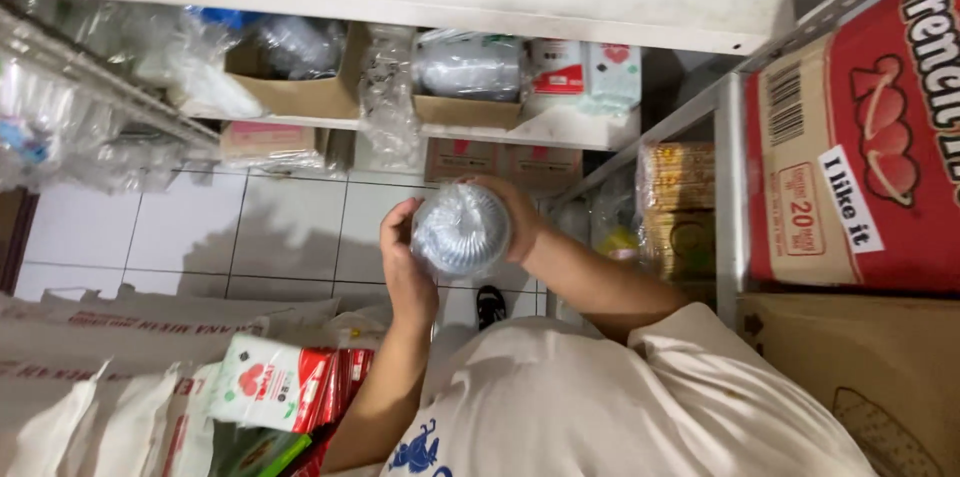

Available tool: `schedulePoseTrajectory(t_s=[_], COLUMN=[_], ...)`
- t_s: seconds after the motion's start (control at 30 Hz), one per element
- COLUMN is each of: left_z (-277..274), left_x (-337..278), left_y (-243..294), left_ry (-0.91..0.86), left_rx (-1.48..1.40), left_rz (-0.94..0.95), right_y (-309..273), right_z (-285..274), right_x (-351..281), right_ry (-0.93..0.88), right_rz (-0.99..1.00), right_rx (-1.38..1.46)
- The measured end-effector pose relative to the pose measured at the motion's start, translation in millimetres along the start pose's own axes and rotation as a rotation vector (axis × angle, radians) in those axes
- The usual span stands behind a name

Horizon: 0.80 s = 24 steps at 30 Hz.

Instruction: The person handles several small plastic bowls and stacks of packets by hand in a storage area, moving them between a basket and shelves.

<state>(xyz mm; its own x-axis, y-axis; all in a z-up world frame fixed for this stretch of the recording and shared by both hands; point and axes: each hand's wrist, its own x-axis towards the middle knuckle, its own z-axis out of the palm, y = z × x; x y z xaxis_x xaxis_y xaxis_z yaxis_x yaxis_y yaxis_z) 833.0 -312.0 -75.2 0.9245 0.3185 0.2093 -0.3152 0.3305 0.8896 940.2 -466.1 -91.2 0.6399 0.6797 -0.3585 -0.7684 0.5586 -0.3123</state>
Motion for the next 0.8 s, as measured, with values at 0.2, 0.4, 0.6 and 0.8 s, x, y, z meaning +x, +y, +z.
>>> schedulePoseTrajectory(t_s=[0.2, 0.4, 0.6, 0.8], left_z=[44.6, 82.5, 107.6, 145.1], left_x=[58.0, 126.5, 214.3, 312.0], left_y=[12.8, -0.1, -11.6, -6.9], left_ry=[-0.324, -0.608, -0.812, -1.038], left_rx=[0.581, 0.414, 0.449, 0.456], left_rz=[0.279, 0.149, 0.015, -0.026], right_y=[-60.9, -107.6, -155.2, -204.1], right_z=[-9.0, -13.8, -12.0, 13.1], right_x=[-9.4, -10.6, 9.8, 30.8], right_ry=[-0.046, -0.09, 0.053, 0.113], right_rz=[-0.104, -0.243, -0.476, -0.651], right_rx=[0.064, 0.14, 0.135, 0.222])
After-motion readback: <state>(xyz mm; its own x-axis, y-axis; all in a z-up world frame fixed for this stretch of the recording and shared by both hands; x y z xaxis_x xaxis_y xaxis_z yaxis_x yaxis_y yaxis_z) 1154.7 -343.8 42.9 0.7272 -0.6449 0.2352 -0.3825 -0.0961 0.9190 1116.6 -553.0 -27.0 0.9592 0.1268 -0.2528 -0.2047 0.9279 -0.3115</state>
